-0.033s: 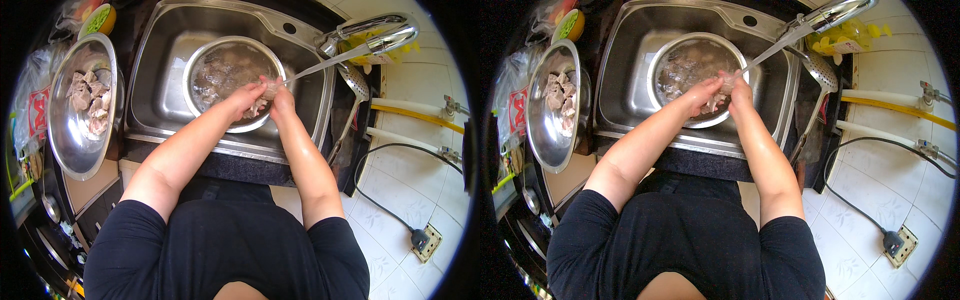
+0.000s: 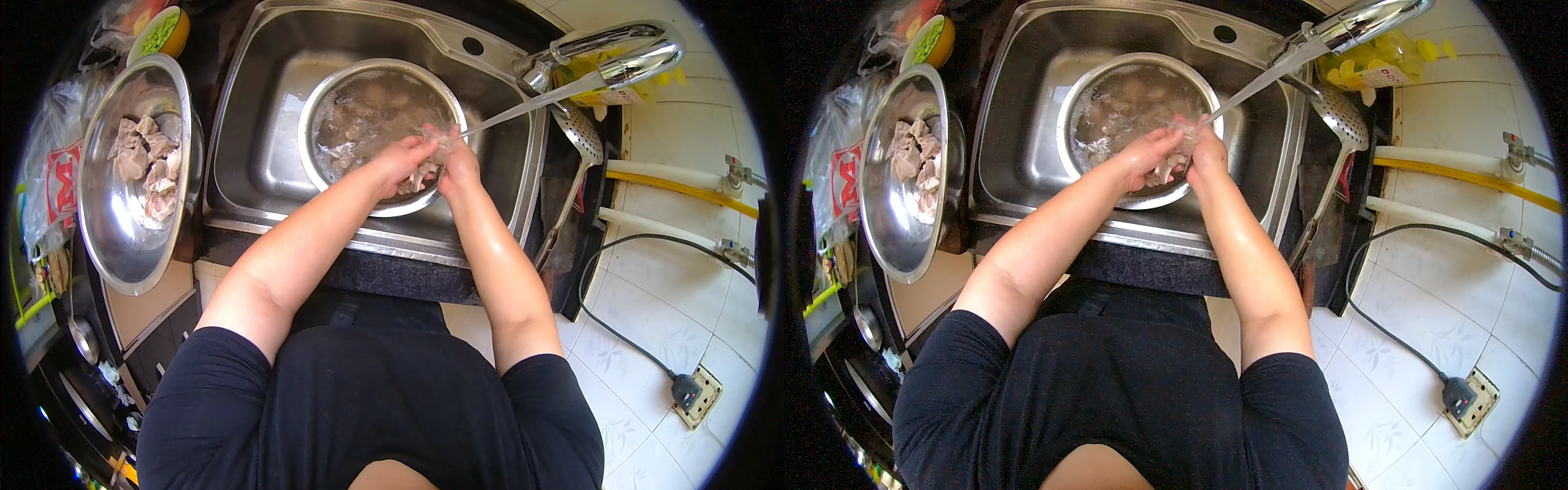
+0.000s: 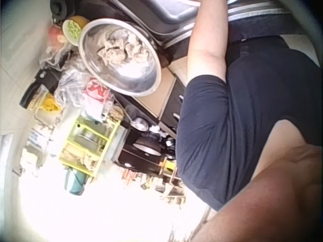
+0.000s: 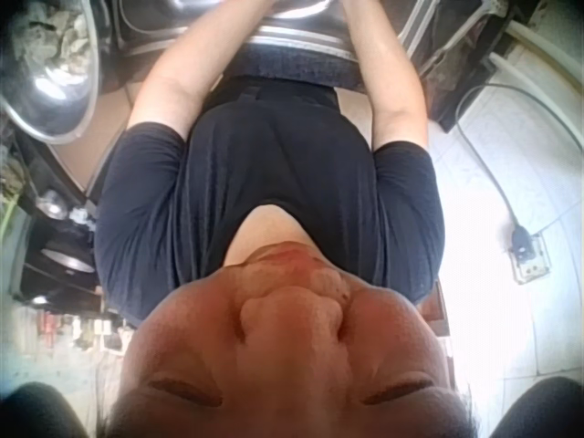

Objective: The person washes pieces of raw meat by hand under running tap water in a kitchen sink. They rinse the meat in a metal bowl, transfer the cleaned pieces to a separate metal tray, and finally rinse the bowl itself.

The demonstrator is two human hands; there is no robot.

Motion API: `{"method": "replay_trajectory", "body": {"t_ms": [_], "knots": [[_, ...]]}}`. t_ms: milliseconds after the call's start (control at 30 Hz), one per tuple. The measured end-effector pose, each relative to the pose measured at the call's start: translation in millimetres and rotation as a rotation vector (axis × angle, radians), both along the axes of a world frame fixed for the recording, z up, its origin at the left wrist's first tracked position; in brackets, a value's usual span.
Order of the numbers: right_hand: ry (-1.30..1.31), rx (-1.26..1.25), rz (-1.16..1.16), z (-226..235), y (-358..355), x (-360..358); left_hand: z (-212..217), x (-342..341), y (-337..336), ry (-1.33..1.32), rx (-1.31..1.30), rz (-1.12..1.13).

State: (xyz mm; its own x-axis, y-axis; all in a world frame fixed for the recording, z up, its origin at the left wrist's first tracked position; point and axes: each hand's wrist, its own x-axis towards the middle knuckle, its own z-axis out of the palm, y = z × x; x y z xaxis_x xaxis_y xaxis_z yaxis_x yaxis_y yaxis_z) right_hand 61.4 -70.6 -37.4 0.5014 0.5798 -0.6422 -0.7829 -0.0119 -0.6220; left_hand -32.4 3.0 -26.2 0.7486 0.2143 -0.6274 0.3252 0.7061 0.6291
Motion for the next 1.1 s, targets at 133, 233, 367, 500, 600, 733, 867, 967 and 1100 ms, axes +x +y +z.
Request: {"method": "replay_trajectory", "body": {"t_ms": [133, 233, 367, 500, 600, 733, 867, 967, 1100], "knots": [[-0.074, -0.076, 0.017, -3.9, 3.5, -1.5, -2.2, -7.5, 5.5, -0.063, 0.023, -0.032], [-0.603, -0.013, 0.253, -8.7, -3.4, -0.8, 30.1, -11.4, 12.1, -0.016, 0.251, -0.053], [-0.662, -0.065, 0.502, 0.4, -2.7, -0.1, 42.3, -15.5, 19.5, 0.003, 0.44, -0.242], [-0.332, -0.074, 0.406, 2.9, 5.6, -4.1, -18.8, -20.2, 15.6, 0.079, 0.538, -0.167], [-0.372, -0.04, 0.407, 0.8, 8.3, -9.9, -12.8, -24.8, 15.6, 0.022, 0.645, -0.161], [-0.215, 0.01, 0.126, -2.9, 14.8, -5.8, -12.8, -30.1, 19.4, 0.104, 0.614, -0.279], [-0.447, -0.119, 0.063, 1.9, 5.5, 16.2, -13.8, -48.8, 22.3, 0.024, 0.337, -0.172], [-0.301, -0.287, -0.149, -8.9, -2.7, 50.2, -5.4, -65.6, 33.7, 0.04, 0.082, 0.016], [-0.469, -0.328, 0.159, -20.4, 3.1, 36.1, -12.3, -87.3, 51.1, 0.031, -0.31, 0.428]]}}
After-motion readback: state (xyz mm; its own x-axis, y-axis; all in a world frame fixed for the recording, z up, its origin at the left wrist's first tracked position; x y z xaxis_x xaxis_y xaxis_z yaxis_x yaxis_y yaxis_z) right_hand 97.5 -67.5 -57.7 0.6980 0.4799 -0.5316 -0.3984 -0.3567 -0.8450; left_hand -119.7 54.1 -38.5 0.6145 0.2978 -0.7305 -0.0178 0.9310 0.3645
